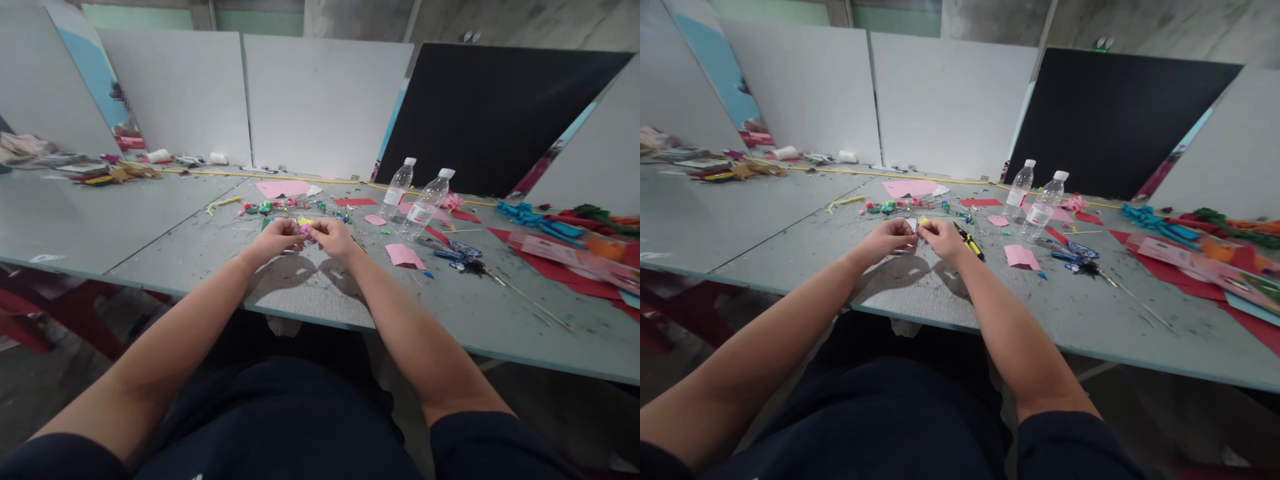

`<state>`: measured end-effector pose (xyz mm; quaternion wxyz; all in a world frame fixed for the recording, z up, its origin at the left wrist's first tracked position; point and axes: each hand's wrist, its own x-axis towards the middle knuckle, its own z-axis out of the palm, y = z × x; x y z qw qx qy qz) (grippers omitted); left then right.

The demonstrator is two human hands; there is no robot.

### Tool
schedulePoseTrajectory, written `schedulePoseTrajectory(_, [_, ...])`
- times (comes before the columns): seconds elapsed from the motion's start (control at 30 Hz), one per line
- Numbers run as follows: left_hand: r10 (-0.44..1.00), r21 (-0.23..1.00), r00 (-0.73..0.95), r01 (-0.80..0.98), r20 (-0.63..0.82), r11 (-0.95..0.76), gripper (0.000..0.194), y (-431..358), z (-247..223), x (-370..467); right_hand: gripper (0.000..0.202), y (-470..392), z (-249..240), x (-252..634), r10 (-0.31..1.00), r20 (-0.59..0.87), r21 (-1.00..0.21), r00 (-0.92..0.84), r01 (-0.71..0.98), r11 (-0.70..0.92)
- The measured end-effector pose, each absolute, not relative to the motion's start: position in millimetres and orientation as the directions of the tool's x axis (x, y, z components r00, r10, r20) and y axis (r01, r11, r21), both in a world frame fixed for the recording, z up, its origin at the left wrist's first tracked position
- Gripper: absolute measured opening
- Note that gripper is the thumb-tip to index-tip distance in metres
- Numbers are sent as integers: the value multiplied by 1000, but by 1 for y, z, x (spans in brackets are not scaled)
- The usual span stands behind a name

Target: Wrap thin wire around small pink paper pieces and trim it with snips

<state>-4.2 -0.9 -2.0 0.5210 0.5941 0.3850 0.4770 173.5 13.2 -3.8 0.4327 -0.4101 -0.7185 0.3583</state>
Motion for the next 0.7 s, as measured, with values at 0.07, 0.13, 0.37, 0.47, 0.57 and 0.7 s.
schedulePoseTrajectory(0.07, [951,985,256,-22,171,-172,37,1,-4,-4,10,13,-2,175,903,299,-874,-310,290,389])
schedulePoseTrajectory(0.13, [952,985,258,4,166,-173,37,4,-7,-4,7,12,-1,176,907,269,-880,-326,299,368])
schedulePoseTrajectory(0.37, [863,805,293,326,412,-496,29,3,-12,-2,8,6,8,191,859,296,-742,-417,466,482])
schedulePoseTrajectory(0.47, [789,651,331,447,517,-614,23,-12,-14,2,7,2,14,200,811,292,-669,-506,498,552])
schedulePoseTrajectory(0.57, [798,613,335,513,501,-601,20,-34,-20,5,9,-5,16,207,762,247,-661,-599,471,585])
schedulePoseTrajectory(0.7, [805,645,337,482,489,-593,13,-56,-29,3,15,-13,12,210,724,198,-713,-660,410,569])
